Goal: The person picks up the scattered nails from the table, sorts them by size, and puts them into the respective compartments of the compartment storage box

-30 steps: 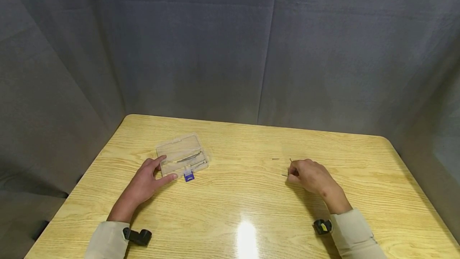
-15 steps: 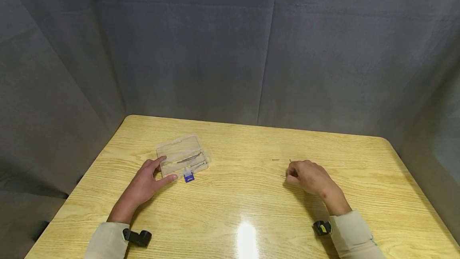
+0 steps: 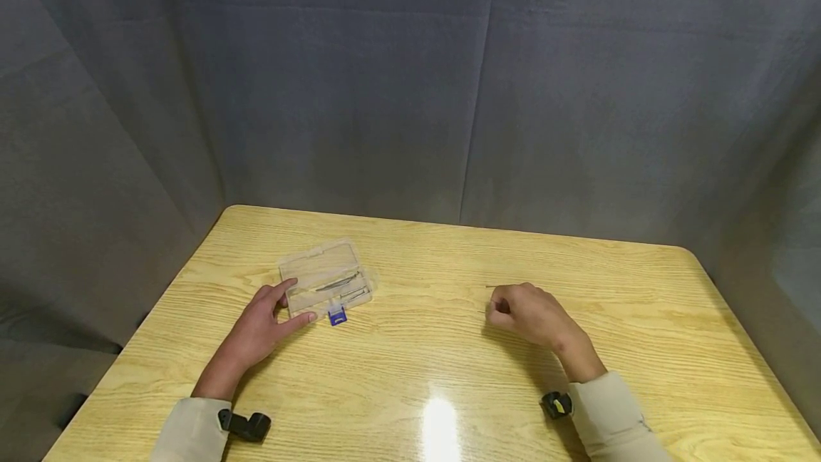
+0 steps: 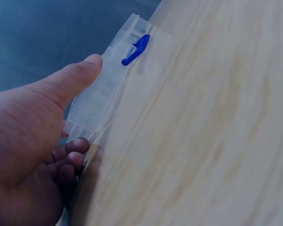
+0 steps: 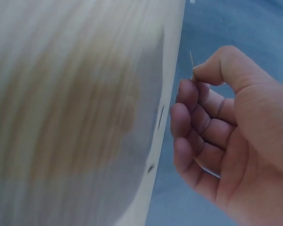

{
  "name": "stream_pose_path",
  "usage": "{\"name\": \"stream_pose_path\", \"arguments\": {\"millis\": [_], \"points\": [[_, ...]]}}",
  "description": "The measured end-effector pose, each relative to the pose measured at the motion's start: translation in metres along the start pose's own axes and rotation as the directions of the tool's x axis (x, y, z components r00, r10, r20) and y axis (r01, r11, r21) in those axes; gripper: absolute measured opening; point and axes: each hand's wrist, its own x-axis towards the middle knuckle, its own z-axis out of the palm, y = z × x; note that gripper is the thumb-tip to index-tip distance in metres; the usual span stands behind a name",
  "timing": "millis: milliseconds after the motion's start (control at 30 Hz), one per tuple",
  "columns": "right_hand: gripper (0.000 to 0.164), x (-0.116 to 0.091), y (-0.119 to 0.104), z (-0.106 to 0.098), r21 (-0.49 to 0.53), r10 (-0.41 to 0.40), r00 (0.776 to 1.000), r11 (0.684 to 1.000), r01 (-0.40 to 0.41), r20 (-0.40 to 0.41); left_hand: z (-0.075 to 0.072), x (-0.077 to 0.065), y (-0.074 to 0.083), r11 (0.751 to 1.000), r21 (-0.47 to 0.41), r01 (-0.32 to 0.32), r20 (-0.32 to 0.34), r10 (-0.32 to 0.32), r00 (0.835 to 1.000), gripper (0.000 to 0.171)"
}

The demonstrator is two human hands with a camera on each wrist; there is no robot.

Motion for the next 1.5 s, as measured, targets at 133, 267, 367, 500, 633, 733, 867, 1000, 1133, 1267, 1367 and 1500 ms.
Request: {"name": "stream_pose_path", "arguments": {"millis": [133,267,367,500,633,733,867,1000,1133,1267,1367,1500], "points": [[0.014,0.012,-0.012,0.004,-0.004,-0.04,0.999,0.999,0.04,0.001,0.001,0.0,0.0,1.0,0.002,-0.004,-0.009,0.004,1.0,0.079],[0.013,0.025,-0.025,0.007,-0.012,-0.069,0.998,0.998,0.07,0.003,0.001,0.0,0.0,1.0,0.004,-0.004,-0.01,0.004,1.0,0.079],[0.013,0.033,-0.033,0.01,-0.002,-0.085,0.996,0.996,0.085,0.004,0.002,-0.001,0.0,1.0,0.006,-0.002,-0.008,0.002,1.0,0.079],[0.014,0.043,-0.045,0.016,0.01,-0.107,0.994,0.994,0.107,-0.001,0.001,-0.001,0.0,1.0,0.005,-0.001,-0.004,0.001,1.0,0.078],[0.013,0.054,-0.057,0.022,0.025,-0.128,0.992,0.992,0.128,0.006,0.0,-0.001,0.0,1.0,0.01,-0.001,-0.004,0.001,1.0,0.078],[0.011,0.064,-0.066,0.027,0.03,-0.141,0.99,0.99,0.14,0.02,0.0,-0.001,0.0,1.0,0.014,0.0,-0.006,0.0,1.0,0.077],[0.011,0.076,-0.077,0.032,0.025,-0.149,0.988,0.989,0.149,0.026,0.0,-0.001,-0.001,1.0,0.016,-0.002,-0.003,0.002,1.0,0.077],[0.01,0.085,-0.087,0.036,0.016,-0.146,0.989,0.989,0.146,0.018,0.0,0.0,-0.001,1.0,0.016,-0.006,-0.001,0.006,1.0,0.078],[0.009,0.095,-0.097,0.039,0.011,-0.164,0.987,0.986,0.164,0.004,-0.001,0.0,-0.001,1.0,0.021,-0.007,-0.004,0.007,1.0,0.078],[0.009,0.104,-0.104,0.042,0.013,-0.17,0.986,0.985,0.17,0.003,0.0,0.001,-0.001,1.0,0.02,-0.006,-0.004,0.006,1.0,0.078],[0.009,0.109,-0.108,0.044,0.019,-0.168,0.986,0.986,0.168,0.001,0.0,0.001,-0.001,1.0,0.013,-0.002,-0.001,0.002,1.0,0.078],[0.009,0.114,-0.113,0.046,0.037,-0.162,0.987,0.986,0.161,0.009,0.001,0.0,0.0,1.0,0.007,0.001,0.003,-0.001,1.0,0.078]]}}
